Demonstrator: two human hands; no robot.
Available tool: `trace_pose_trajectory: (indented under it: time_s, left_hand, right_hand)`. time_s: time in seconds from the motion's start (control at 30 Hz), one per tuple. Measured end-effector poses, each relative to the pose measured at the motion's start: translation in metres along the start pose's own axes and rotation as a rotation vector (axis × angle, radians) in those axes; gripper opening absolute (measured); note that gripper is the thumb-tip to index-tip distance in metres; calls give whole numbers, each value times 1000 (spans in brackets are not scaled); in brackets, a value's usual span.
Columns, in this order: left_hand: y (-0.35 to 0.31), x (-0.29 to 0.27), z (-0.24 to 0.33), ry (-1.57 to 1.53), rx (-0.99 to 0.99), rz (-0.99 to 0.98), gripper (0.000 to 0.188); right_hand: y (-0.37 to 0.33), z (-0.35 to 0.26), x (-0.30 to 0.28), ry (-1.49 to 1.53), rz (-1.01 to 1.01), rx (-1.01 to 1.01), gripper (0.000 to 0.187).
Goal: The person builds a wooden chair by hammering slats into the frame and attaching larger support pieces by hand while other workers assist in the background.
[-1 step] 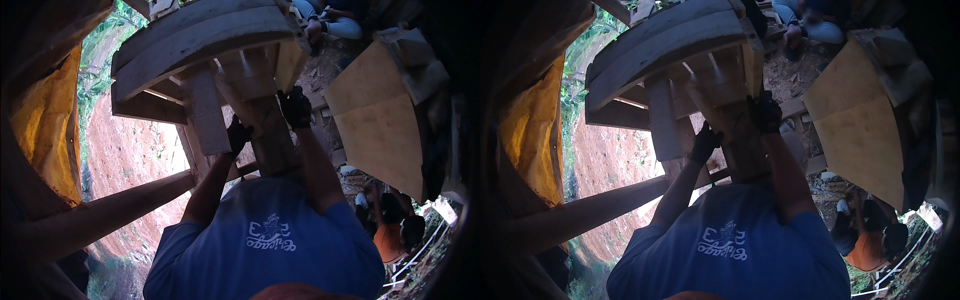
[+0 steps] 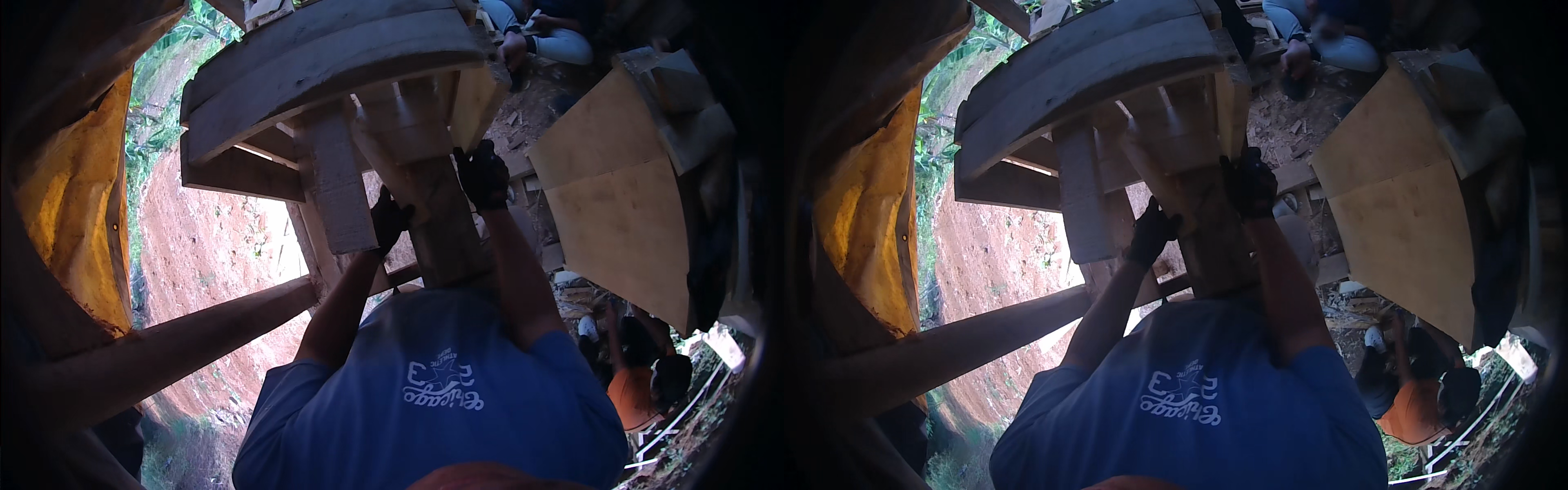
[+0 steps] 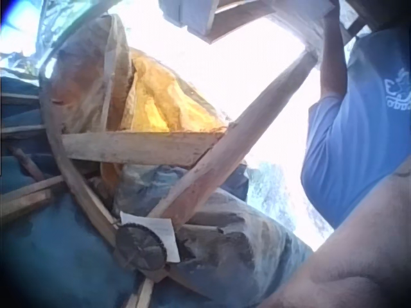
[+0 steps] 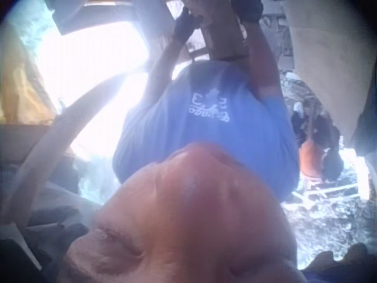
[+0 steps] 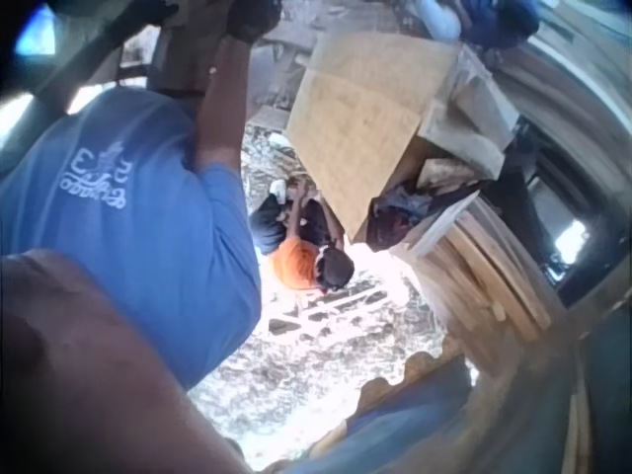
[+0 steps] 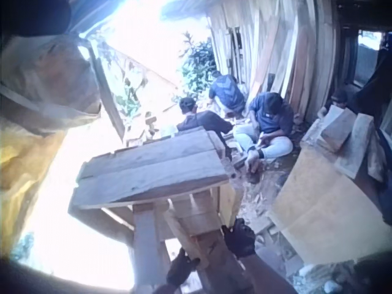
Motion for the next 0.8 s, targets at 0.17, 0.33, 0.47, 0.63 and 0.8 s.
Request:
trace_pose_trajectory:
  time_s: [0.17, 0.33, 0.47, 0.63, 0.8]
  left_hand:
    - [22, 13, -69, 10, 163, 84, 71]
    - [35, 14, -61, 508, 402, 144, 56]
    - [45, 20, -74, -91, 83, 92, 61]
    - [31, -1, -38, 36, -11, 157, 60]
    - [46, -10, -51, -122, -6, 128, 63]
  right_hand:
    - [20, -8, -1, -53, 65, -95, 49]
    - [65, 11, 1, -43, 42, -267, 44]
    - [41, 15, -22, -249, -84, -219, 50]
    - [-43, 90, -54, 13, -176, 192, 37]
    - [-130, 138, -90, -101, -124, 237, 44]
Point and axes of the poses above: each hand's wrist, its own y-axis towards the middle knuckle, its own x-axis out of the palm, z = x × y, the point moved 1 cm from there along y, towards the middle knuckle
